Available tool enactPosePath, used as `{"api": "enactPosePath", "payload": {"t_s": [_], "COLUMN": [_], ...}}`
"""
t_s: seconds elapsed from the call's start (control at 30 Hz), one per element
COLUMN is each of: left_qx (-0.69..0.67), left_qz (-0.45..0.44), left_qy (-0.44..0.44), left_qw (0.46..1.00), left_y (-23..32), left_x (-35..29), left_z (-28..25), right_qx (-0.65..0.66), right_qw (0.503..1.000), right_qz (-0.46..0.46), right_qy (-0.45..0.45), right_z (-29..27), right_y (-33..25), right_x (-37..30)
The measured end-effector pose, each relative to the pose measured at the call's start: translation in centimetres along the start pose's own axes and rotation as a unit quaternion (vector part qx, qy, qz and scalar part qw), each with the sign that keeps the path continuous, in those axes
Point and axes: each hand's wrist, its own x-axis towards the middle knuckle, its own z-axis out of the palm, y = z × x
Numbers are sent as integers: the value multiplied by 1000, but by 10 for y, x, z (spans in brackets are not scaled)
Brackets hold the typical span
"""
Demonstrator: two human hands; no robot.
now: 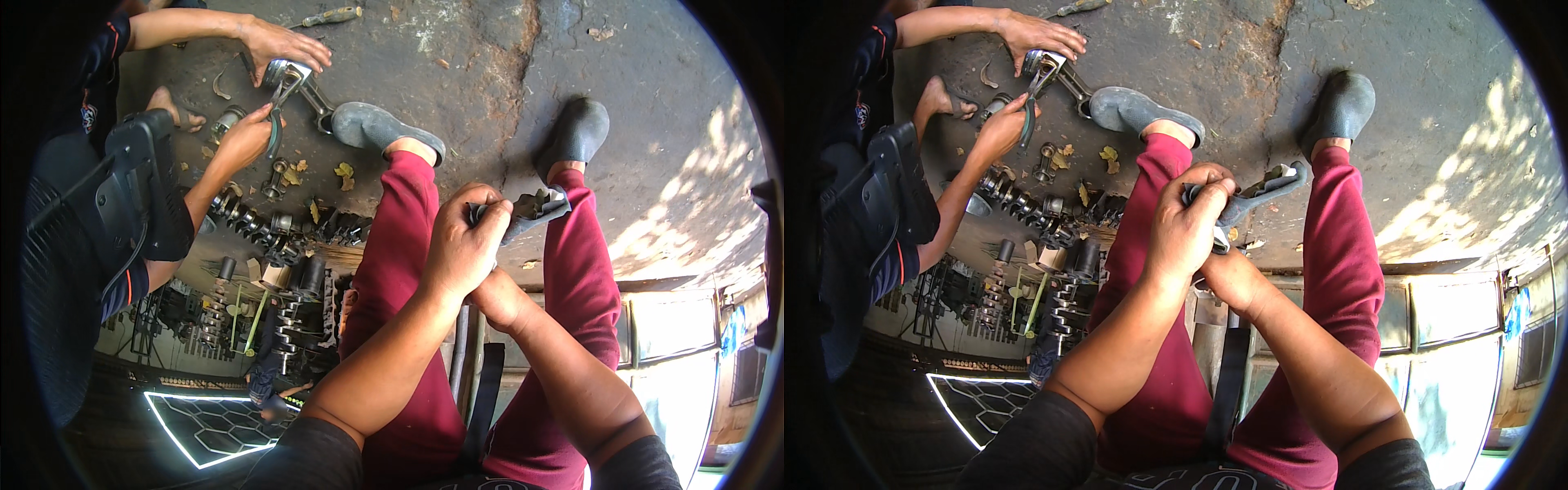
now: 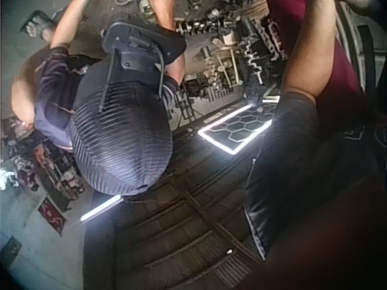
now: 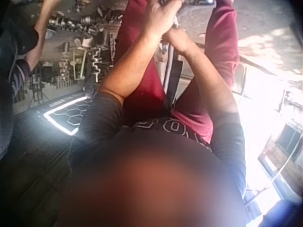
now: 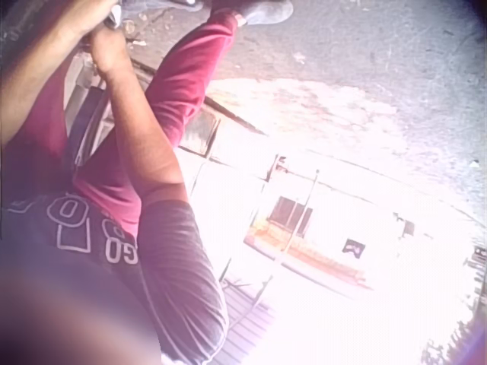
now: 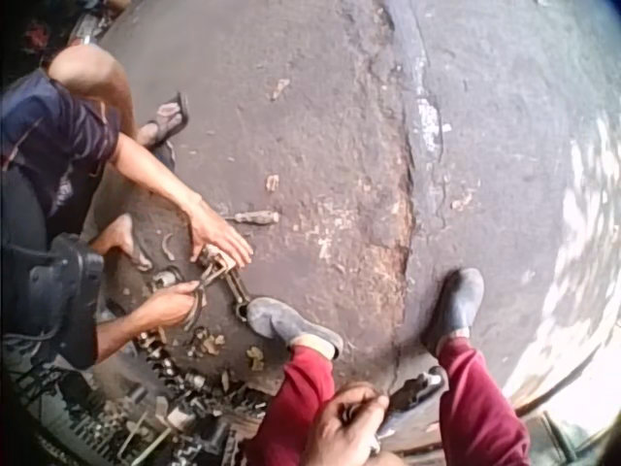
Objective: The person uses pliers to hold a small metal part against a bench grinder, repeatedly rotating and adjusting the part to grind its edges. They then walk to another area and hand the part to a coworker.
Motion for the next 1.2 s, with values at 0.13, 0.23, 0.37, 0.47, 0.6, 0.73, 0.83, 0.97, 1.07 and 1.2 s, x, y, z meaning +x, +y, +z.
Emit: {"api": "enactPosePath", "payload": {"t_s": [0.13,0.23,0.37,0.47,0.6,0.73,0.83,0.97,1.07,1.2], "left_qx": [5,-4,-9,-19,-33,-33,-21,-26,-43,-72], "left_qz": [10,3,8,10,19,19,18,0,-2,-22], "left_qy": [1,-3,-3,-6,-1,4,-1,-2,-4,-12], "left_qw": [1000,1000,1000,1000,999,999,1000,1000,999,997], "left_y": [-1,-2,-3,-5,-7,-7,-6,-4,-3,-2], "left_x": [-1,-1,-2,-3,-4,-6,-7,-7,-8,-9], "left_z": [0,-1,-1,-1,0,-1,-2,-3,-3,-5], "right_qx": [19,22,31,22,10,-16,-48,-22,-17,-15], "right_qw": [1000,1000,999,1000,1000,999,997,1000,1000,1000], "right_qz": [14,9,-11,-1,-11,19,47,2,6,-13], "right_qy": [-14,-13,5,6,4,-21,-23,21,6,-5], "right_z": [-2,-2,-1,-2,-2,-5,-6,0,-1,-3], "right_y": [3,6,9,9,7,0,-4,-3,1,7], "right_x": [2,3,5,4,2,0,-3,-3,-1,1]}}
